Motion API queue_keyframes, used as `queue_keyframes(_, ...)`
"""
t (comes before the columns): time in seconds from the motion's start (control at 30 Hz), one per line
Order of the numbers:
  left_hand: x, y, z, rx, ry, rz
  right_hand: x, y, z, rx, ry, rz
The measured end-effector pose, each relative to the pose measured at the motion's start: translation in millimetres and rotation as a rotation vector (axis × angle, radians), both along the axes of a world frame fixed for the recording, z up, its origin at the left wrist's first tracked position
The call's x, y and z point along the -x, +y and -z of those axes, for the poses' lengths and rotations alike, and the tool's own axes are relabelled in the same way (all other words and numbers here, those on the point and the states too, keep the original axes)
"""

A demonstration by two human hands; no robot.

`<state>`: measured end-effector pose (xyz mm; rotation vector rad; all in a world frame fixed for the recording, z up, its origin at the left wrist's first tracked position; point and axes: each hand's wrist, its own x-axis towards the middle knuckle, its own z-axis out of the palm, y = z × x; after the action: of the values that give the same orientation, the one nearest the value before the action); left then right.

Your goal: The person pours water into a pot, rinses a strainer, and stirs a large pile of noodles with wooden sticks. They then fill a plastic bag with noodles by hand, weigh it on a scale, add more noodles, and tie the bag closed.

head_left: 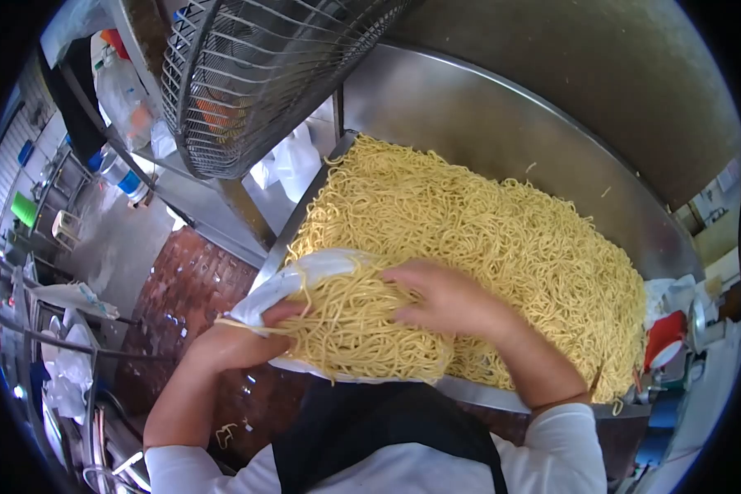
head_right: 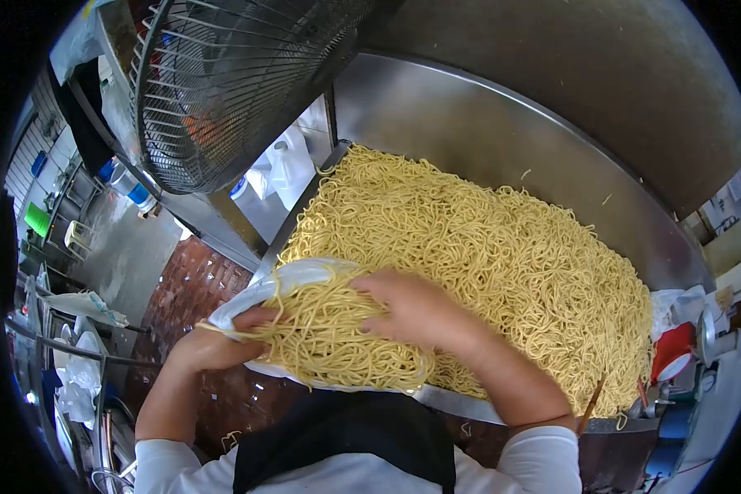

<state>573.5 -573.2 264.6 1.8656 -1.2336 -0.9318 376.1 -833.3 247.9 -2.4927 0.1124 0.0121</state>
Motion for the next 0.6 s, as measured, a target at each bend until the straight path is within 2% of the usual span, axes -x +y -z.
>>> queue_keyframes(0.03,-2.5,6.9,-3.1,-0.029,-0.179,0.096,-1.8,24.2,18.1,-0.083,-0.089,-0.034)
queue_keyframes(0.07,-0.9,15.7,-3.5,-0.034,-0.183,0.104,-2.4,47.8,32.2,0.100,-0.099,0.006)
queue_keyframes(0.1,2.6,26.4,-3.2,-0.012,0.088,0.006,-5.5,64.9,42.5,0.283,-0.109,0.048)
queue_keyframes(0.13,4.3,32.1,-5.5,0.012,0.359,-0.093,-11.3,72.1,48.6,0.281,-0.116,0.056)
queue_keyframes(0.17,9.6,29.8,-11.1,0.011,0.352,-0.089,-16.4,77.0,53.8,0.280,-0.087,0.102)
queue_keyframes(0.2,22.5,23.0,-16.4,0.153,0.548,-0.069,-22.4,81.7,59.7,0.280,-0.054,0.145)
queue_keyframes(0.23,37.0,14.8,-19.6,0.296,0.745,-0.045,-36.1,81.1,68.3,0.102,-0.111,0.151)
queue_keyframes(0.27,47.1,-2.0,-23.8,0.343,0.747,-0.058,-51.7,76.2,70.8,-0.072,-0.167,0.158)
queue_keyframes(0.33,54.9,-39.9,-53.1,0.409,0.747,-0.015,-71.3,77.5,-13.1,-0.593,-0.087,0.017)
queue_keyframes(0.4,49.4,-70.6,-76.9,0.484,0.754,0.012,-97.1,97.5,-2.1,-0.721,-0.265,-0.067)
queue_keyframes(0.47,45.2,-88.9,-86.1,0.480,0.654,-0.126,-129.8,104.9,48.3,-0.714,-0.355,0.017)
queue_keyframes(0.53,30.1,-97.1,-50.7,0.413,0.629,-0.153,-160.1,109.5,105.0,-0.694,-0.450,0.187)
queue_keyframes(0.57,21.1,-98.7,-27.4,0.355,0.608,-0.190,-146.1,103.3,99.3,-0.710,-0.455,0.203)
queue_keyframes(0.6,16.6,-95.9,-10.4,0.376,0.587,-0.261,-121.6,88.8,77.7,-0.317,-0.364,-0.016)
